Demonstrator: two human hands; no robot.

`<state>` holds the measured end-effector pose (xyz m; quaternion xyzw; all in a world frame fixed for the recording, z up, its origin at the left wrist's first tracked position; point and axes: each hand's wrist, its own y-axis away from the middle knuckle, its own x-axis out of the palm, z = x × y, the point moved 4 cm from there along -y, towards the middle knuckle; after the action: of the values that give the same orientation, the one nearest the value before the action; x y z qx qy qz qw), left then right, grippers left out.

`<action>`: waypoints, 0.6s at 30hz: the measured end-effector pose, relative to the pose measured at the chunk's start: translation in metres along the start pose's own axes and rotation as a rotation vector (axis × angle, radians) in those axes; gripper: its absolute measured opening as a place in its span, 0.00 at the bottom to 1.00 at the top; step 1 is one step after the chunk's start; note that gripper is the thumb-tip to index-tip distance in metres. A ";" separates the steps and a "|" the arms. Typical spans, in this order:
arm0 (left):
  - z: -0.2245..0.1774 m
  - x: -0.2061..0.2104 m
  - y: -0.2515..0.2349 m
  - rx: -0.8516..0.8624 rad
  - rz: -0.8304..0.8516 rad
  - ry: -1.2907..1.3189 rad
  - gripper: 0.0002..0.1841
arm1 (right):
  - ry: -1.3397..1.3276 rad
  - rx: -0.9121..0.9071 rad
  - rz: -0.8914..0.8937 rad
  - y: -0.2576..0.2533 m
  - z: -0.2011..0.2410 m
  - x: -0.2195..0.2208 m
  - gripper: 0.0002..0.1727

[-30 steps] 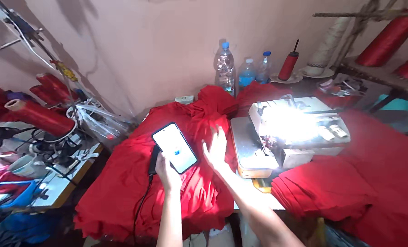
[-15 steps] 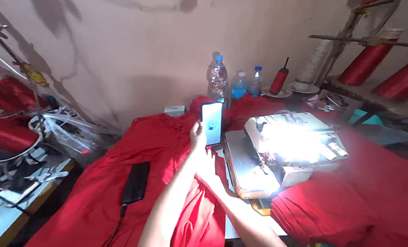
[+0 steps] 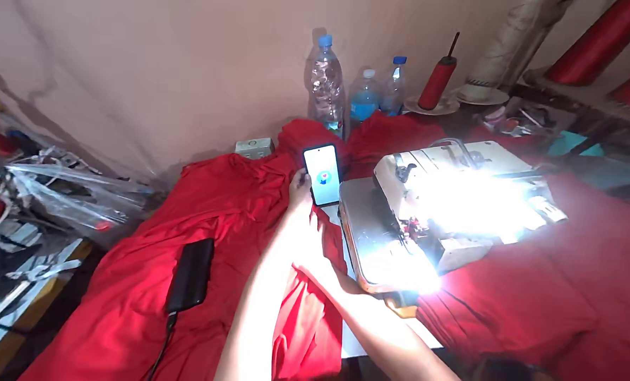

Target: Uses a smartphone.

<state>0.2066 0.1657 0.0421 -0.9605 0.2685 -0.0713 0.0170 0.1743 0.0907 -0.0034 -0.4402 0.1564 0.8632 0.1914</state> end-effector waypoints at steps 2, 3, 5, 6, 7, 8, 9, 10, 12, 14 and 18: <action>0.000 -0.001 0.000 -0.013 0.004 -0.115 0.18 | -0.077 -0.024 -0.049 0.002 -0.002 0.001 0.44; 0.002 -0.002 -0.002 -0.009 0.001 -0.150 0.18 | -0.123 -0.041 -0.071 0.003 -0.004 0.003 0.41; 0.015 -0.007 -0.012 0.027 -0.003 -0.149 0.18 | -0.136 -0.090 -0.113 0.000 -0.010 0.009 0.37; 0.027 -0.009 -0.020 0.061 -0.015 -0.131 0.17 | -0.116 -0.108 -0.115 -0.003 -0.011 0.011 0.35; 0.035 -0.010 -0.025 0.084 -0.030 -0.112 0.17 | -0.095 -0.116 -0.103 -0.005 -0.011 0.011 0.34; 0.037 -0.010 -0.026 0.097 -0.041 -0.104 0.16 | -0.074 -0.122 -0.089 -0.004 -0.009 0.010 0.35; 0.036 -0.009 -0.024 0.098 -0.048 -0.109 0.16 | -0.068 -0.127 -0.099 -0.005 -0.010 0.011 0.36; 0.034 -0.009 -0.023 0.100 -0.052 -0.119 0.16 | -0.084 -0.121 -0.100 -0.006 -0.010 0.012 0.36; 0.033 -0.008 -0.021 0.112 -0.060 -0.139 0.16 | -0.103 -0.101 -0.114 -0.005 -0.009 0.010 0.35; 0.031 -0.007 -0.021 0.116 -0.070 -0.152 0.16 | -0.062 -0.121 -0.138 -0.004 -0.006 0.008 0.34; 0.031 -0.008 -0.022 0.124 -0.086 -0.186 0.15 | 0.049 -0.137 -0.090 -0.014 -0.008 0.017 0.33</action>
<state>0.2163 0.1886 0.0116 -0.9708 0.2191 0.0007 0.0981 0.1772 0.1027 -0.0238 -0.4797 0.0816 0.8515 0.1954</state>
